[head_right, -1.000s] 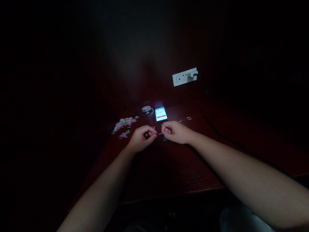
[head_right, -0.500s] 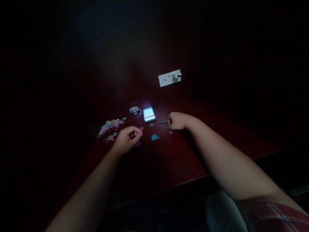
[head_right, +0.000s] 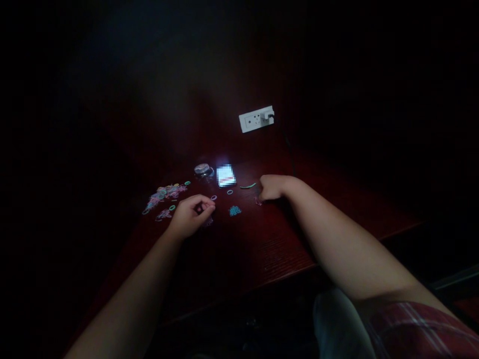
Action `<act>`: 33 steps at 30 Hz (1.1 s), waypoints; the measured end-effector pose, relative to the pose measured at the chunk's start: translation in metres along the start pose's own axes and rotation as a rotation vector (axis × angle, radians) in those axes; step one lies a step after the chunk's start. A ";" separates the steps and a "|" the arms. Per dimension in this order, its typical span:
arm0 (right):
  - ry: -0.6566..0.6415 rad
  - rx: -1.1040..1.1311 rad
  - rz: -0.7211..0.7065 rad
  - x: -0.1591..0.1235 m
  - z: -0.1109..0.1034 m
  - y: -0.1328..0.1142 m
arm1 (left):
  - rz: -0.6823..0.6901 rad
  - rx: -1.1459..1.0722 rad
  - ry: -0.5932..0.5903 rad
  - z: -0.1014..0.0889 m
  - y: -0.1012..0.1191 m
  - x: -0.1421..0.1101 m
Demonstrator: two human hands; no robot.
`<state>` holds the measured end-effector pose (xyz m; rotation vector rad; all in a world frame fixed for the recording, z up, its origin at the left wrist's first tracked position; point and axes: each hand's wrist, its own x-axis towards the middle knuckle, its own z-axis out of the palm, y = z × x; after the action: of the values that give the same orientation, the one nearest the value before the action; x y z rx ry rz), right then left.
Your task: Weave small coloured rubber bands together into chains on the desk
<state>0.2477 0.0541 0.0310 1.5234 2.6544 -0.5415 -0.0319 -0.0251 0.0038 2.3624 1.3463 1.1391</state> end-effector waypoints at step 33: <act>0.445 0.165 0.012 0.025 0.025 0.003 | -0.269 0.082 0.766 -0.031 -0.049 -0.009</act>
<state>0.2341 0.0687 0.0021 1.9022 2.9792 -0.4781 -0.0878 -0.0106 -0.0043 1.7444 1.8748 2.0264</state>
